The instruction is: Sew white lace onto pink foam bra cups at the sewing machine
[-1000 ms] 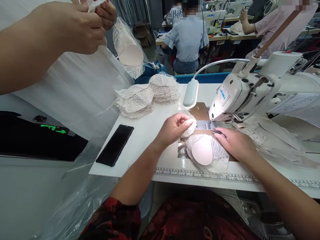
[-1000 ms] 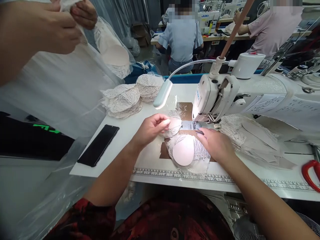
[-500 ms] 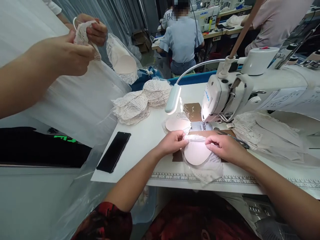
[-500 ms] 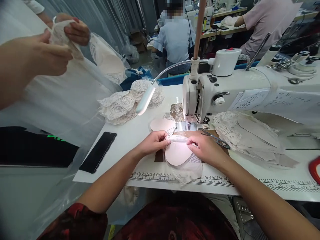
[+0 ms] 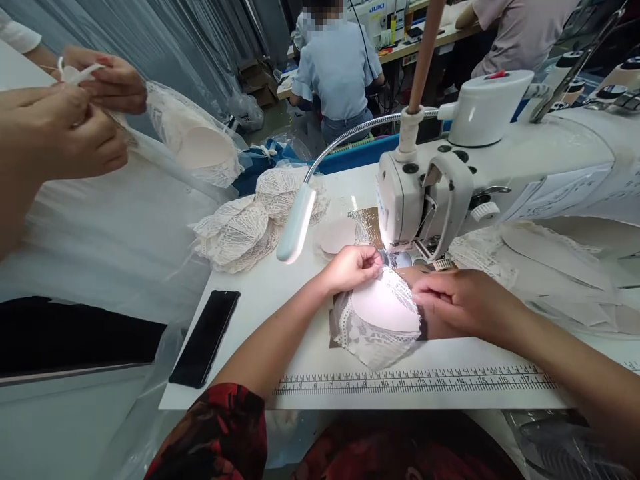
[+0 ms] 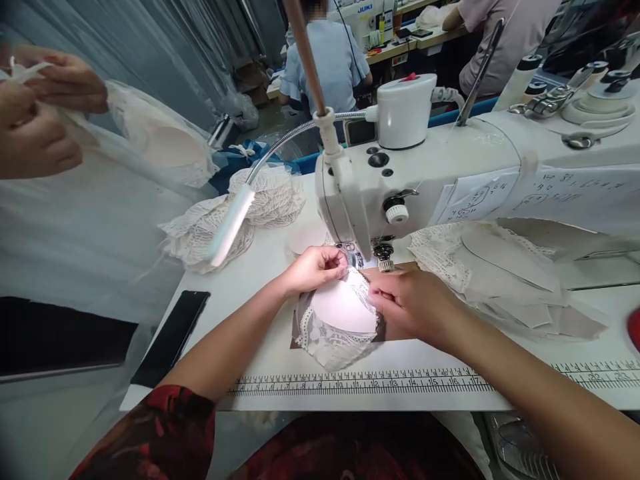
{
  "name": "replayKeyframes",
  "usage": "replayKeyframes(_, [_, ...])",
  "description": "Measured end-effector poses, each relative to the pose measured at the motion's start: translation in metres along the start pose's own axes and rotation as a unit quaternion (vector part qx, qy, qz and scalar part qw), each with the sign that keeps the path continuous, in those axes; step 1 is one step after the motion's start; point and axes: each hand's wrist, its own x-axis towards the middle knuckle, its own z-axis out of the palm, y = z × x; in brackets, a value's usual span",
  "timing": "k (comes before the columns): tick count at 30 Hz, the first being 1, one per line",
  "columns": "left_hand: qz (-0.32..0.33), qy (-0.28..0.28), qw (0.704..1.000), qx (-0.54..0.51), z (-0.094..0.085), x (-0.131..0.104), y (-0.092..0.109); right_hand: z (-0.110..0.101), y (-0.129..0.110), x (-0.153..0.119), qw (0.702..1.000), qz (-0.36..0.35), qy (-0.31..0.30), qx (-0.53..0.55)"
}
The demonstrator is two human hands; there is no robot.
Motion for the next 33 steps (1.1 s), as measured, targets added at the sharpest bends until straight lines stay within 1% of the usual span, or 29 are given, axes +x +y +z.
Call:
replayKeyframes(2, [0.002, -0.025, 0.999, 0.021, -0.002, 0.006, 0.002, 0.006, 0.003, 0.009, 0.997, -0.021, 0.044, -0.055])
replayKeyframes(3, [0.001, -0.036, 0.999, 0.032, -0.004, 0.009, 0.003, 0.012, 0.003, 0.013, 0.994, -0.031, 0.056, -0.088])
replayKeyframes(6, [0.006, -0.046, 0.995, 0.086, -0.01, 0.017, 0.005, 0.03, 0.004, 0.018, 0.978, -0.06, 0.069, -0.185])
replayKeyframes(8, [0.019, -0.018, 0.986, 0.162, -0.015, 0.017, 0.009, 0.038, 0.004, 0.018, 0.97, -0.07, 0.078, -0.219])
replayKeyframes(10, [0.038, 0.03, 0.965, 0.257, -0.016, 0.01, 0.016, 0.041, 0.004, 0.016, 0.968, -0.074, 0.085, -0.223])
replayKeyframes(12, [0.066, 0.073, 0.938, 0.332, -0.011, -0.003, 0.026, 0.04, 0.004, 0.015, 0.969, -0.074, 0.087, -0.22])
replayKeyframes(14, [0.103, 0.083, 0.92, 0.368, 0.002, -0.018, 0.032, 0.039, 0.004, 0.015, 0.97, -0.072, 0.081, -0.219])
replayKeyframes(16, [0.135, 0.061, 0.911, 0.384, 0.019, -0.031, 0.031, 0.039, 0.003, 0.016, 0.969, -0.072, 0.083, -0.22])
replayKeyframes(18, [0.147, 0.046, 0.9, 0.407, 0.034, -0.038, 0.025, 0.04, 0.003, 0.016, 0.968, -0.072, 0.088, -0.223])
replayKeyframes(19, [0.147, 0.045, 0.894, 0.42, 0.039, -0.039, 0.021, 0.041, 0.003, 0.016, 0.968, -0.068, 0.089, -0.226])
replayKeyframes(21, [0.142, 0.044, 0.886, 0.438, 0.043, -0.04, 0.013, 0.041, 0.003, 0.016, 0.968, -0.042, 0.081, -0.234])
replayKeyframes(23, [0.135, 0.038, 0.886, 0.443, 0.042, -0.039, 0.008, 0.04, 0.004, 0.016, 0.966, -0.005, 0.082, -0.246])
replayKeyframes(25, [0.133, 0.031, 0.887, 0.441, 0.037, -0.039, 0.006, 0.038, 0.006, 0.016, 0.961, 0.022, 0.109, -0.255])
replayKeyframes(27, [0.142, 0.022, 0.888, 0.438, 0.032, -0.039, 0.006, 0.036, 0.007, 0.016, 0.957, 0.018, 0.14, -0.253])
replayKeyframes(28, [0.148, 0.017, 0.887, 0.436, 0.03, -0.039, 0.006, 0.035, 0.007, 0.017, 0.958, 0.006, 0.14, -0.248])
replayKeyframes(30, [0.16, 0.006, 0.885, 0.437, 0.026, -0.039, 0.007, 0.034, 0.007, 0.018, 0.963, -0.004, 0.118, -0.241])
replayKeyframes(32, [0.165, -0.009, 0.882, 0.442, 0.022, -0.038, 0.008, 0.034, 0.007, 0.02, 0.964, 0.016, 0.104, -0.244])
replayKeyframes(33, [0.167, -0.015, 0.88, 0.445, 0.021, -0.037, 0.009, 0.035, 0.007, 0.02, 0.961, 0.032, 0.113, -0.25])
